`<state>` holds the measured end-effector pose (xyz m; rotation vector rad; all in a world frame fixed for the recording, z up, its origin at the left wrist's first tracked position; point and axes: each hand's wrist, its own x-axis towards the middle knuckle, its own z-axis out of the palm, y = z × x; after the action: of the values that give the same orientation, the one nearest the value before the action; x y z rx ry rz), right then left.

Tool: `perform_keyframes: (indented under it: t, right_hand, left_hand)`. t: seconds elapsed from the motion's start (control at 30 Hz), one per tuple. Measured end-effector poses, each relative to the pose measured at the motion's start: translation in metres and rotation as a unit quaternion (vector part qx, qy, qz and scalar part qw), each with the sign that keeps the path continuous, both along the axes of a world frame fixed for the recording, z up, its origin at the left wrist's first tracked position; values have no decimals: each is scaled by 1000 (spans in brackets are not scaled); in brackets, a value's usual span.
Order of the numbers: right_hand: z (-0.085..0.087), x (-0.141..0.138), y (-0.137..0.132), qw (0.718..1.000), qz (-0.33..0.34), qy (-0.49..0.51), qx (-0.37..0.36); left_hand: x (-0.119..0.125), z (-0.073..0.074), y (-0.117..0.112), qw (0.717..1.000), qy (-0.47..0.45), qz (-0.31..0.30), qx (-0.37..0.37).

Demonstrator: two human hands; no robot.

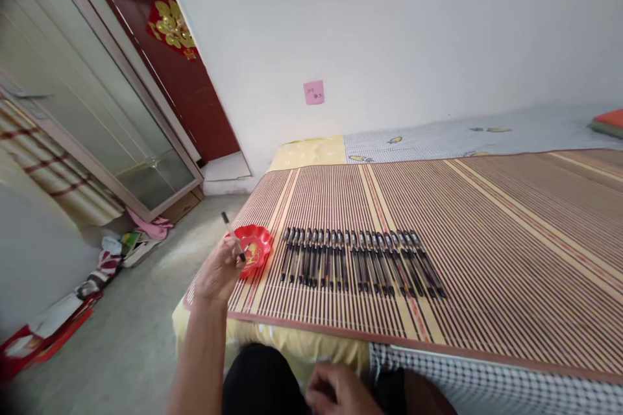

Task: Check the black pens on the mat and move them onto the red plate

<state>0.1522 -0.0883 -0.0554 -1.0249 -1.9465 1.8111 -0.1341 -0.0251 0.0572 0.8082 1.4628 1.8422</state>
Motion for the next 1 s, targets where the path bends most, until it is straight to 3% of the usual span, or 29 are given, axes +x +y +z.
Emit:
perform_keyframes:
  t: [0.07, 0.17, 0.23, 0.33, 0.57, 0.77, 0.9, 1.0]
  right_hand:
    - [33, -10, 34, 996, -48, -7, 76]
    - [72, -41, 97, 975, -61, -4, 212]
    - [83, -68, 135, 951, -79, -26, 296]
    - [80, -105, 168, 923, -52, -125, 360]
    - [49, -148, 165, 908, -39, -225, 350]
    - [55, -151, 164, 911, -27, -198, 361]
    - [57, -152, 165, 886, -70, -265, 375]
    - [53, -160, 162, 877, -66, -298, 372]
  left_hand:
    - [4, 1, 10, 994, -93, -26, 59]
    - [9, -3, 34, 974, -192, -56, 110]
    - [7, -10, 49, 961, -234, -66, 135]
    - [1, -22, 59, 947, -267, -66, 163]
    - [-10, -34, 58, 940, -291, -58, 168]
    - [-15, -37, 56, 945, -282, -39, 159]
    - [-18, -41, 56, 950, -272, -28, 152]
    - [-18, -42, 58, 953, -264, -30, 146]
